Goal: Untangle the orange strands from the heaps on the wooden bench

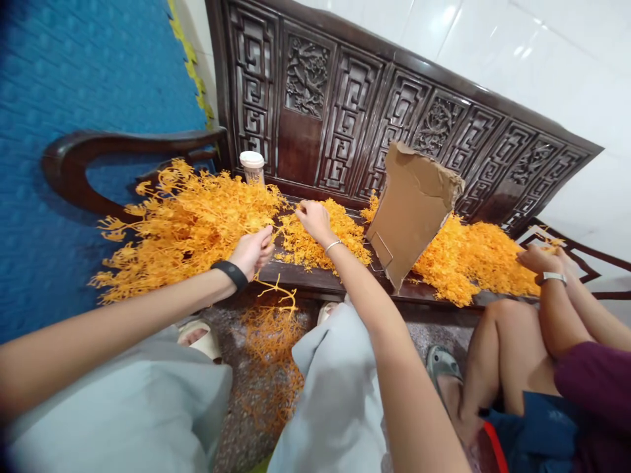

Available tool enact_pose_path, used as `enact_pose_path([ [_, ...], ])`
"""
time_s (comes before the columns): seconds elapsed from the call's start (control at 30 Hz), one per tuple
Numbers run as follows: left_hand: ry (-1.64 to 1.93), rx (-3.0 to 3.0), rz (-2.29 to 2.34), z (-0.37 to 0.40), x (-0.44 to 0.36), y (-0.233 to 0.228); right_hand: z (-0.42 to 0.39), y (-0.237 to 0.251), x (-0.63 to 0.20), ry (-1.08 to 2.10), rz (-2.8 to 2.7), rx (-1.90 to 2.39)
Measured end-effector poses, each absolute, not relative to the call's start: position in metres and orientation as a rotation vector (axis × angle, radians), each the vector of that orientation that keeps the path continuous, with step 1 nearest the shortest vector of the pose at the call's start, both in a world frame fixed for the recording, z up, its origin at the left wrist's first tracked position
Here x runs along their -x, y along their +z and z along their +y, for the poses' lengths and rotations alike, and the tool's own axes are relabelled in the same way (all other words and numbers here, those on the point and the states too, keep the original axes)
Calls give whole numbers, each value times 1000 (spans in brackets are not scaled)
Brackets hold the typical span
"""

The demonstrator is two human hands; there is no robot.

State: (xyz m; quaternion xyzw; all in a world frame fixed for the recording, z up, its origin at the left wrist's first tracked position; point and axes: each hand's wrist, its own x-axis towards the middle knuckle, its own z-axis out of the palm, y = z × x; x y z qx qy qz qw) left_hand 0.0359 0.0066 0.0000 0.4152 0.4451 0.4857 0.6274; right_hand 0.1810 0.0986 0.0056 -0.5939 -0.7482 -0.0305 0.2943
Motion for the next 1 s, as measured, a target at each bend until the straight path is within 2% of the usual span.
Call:
enact_pose_path([
  [0.27, 1307, -830, 1140, 16, -46, -8, 122, 10, -146, -145, -1938, 1756],
  [0.37, 1243, -853, 1207, 2, -45, -16, 128, 6, -171, -158, -1747, 1857],
  [0.5, 1090, -973, 1117, -19, -42, -17, 129, -10, -234, 12, -1411, 2050],
  [0.63, 1082, -1008, 1064, -21, -33, -10, 134, -22, -265, 108, -1346, 1934],
  [1.0, 1119, -1033, 1061, -20, -18, 5, 163, -14, -248, 349, -1452, 1667],
])
